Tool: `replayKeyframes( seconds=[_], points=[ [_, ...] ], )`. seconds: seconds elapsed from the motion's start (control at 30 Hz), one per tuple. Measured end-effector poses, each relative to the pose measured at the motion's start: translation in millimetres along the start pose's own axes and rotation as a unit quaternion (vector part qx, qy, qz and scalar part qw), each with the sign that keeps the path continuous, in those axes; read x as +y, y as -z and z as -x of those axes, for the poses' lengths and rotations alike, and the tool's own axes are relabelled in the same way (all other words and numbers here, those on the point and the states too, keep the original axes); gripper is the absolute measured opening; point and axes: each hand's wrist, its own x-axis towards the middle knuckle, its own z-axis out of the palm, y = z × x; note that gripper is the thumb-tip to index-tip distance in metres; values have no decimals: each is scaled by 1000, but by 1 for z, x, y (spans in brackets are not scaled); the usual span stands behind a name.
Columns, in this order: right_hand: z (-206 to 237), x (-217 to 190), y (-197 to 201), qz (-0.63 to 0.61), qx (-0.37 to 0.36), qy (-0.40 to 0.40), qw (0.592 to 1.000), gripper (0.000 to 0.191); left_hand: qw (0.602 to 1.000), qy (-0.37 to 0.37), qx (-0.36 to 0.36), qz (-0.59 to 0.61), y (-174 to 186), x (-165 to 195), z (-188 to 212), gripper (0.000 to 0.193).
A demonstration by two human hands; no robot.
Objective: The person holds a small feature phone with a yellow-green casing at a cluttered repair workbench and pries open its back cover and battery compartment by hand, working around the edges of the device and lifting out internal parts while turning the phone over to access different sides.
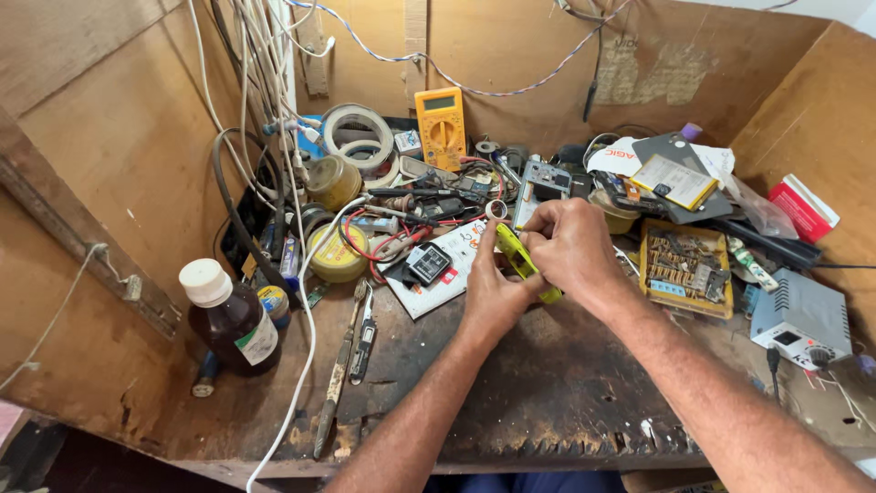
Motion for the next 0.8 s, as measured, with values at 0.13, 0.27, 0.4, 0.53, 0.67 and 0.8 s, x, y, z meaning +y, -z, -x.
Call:
replayKeyframes(
  seconds=[0.13, 0.27, 0.4, 0.53, 0.67, 0.8],
  points=[
    [-4, -20, -4, 53, 37, 122, 990, 10, 991, -100, -60, 57, -17, -7, 18, 84],
    [-5, -30, 49, -9, 170, 179, 969, 26, 985, -115, -61, 111, -12, -1, 4, 92],
    [-11, -31, 91, -111, 85, 6, 990, 10, 973, 87, -68, 202, -2, 13, 15, 101],
    [25, -14, 75, -238, 44, -149, 959, 15, 951, 69, -57, 296, 3, 23, 10, 101],
    [47, 13, 46, -296, 17, -264, 918, 20, 912, 97, -84, 390, 9, 22, 2, 99],
    [58, 32, 32, -371, -14, -317, 873, 24, 883, 101, -87, 450, 11, 17, -4, 92]
  ],
)
